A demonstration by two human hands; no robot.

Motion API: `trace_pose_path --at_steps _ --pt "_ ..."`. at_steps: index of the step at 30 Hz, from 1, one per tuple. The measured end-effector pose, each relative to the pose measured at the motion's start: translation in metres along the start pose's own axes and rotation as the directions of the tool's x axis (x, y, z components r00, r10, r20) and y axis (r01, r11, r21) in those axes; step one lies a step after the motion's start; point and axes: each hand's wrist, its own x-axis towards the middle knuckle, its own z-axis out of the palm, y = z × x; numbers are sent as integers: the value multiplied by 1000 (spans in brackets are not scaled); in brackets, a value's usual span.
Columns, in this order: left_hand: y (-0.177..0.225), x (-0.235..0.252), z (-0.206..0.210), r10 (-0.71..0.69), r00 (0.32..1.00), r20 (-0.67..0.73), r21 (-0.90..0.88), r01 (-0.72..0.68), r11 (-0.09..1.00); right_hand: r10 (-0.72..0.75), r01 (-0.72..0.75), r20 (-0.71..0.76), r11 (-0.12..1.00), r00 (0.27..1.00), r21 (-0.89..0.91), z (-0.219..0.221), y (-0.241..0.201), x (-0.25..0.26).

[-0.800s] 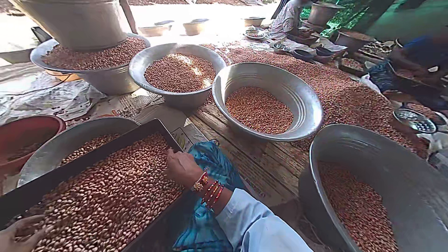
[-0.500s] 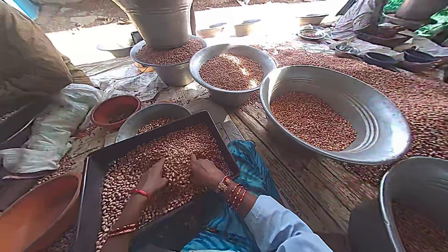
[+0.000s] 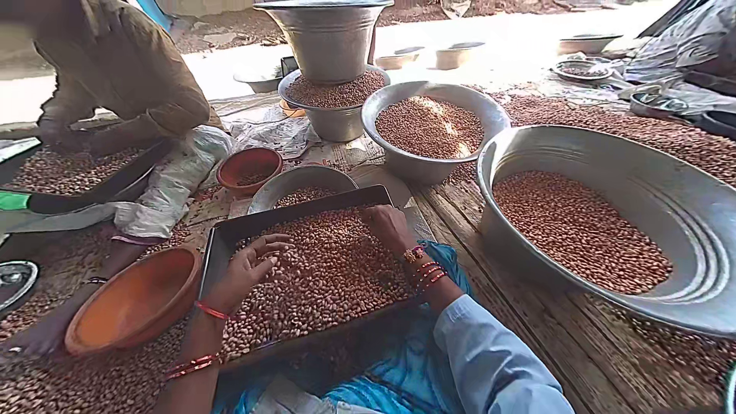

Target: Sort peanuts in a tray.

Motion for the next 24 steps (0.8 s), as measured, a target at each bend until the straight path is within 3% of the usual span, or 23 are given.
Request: trace_pose_path --at_steps 4,7,9,13,15,16,18,19,20,22,24 --pt "10 -11 -7 -39 989 -141 104 53 993 15 -5 63 989 998 -149 10 3 13" --pt "-3 -12 -5 46 981 -187 330 19 944 14 -3 69 988 998 -156 14 3 15" --pt "-5 -10 8 92 981 -172 467 -1 884 24 -12 69 987 997 -162 15 4 15" --pt "6 -4 40 2 996 -84 643 52 764 23 -10 103 992 994 -129 6 -1 3" --pt "6 1 51 -12 998 -56 686 47 726 -130 121 139 990 982 73 -5 -3 -13" --pt "6 3 56 -12 999 -46 697 41 716 -289 248 131 933 948 262 -6 0 -22" --pt "7 7 61 -23 999 -38 703 43 710 -529 373 47 655 847 657 -2 1 -36" --pt "10 9 63 -39 999 -34 706 51 706 -539 374 5 591 842 715 -2 -2 -41" --pt "12 11 63 -63 998 -32 712 67 699 -495 384 -22 646 869 660 -4 -4 -44" --pt "18 11 61 -122 992 -32 728 107 677 -336 309 -4 863 942 399 -8 -10 -42" --pt "23 12 57 -218 976 -28 749 165 642 -212 201 20 950 977 240 -7 -17 -31"
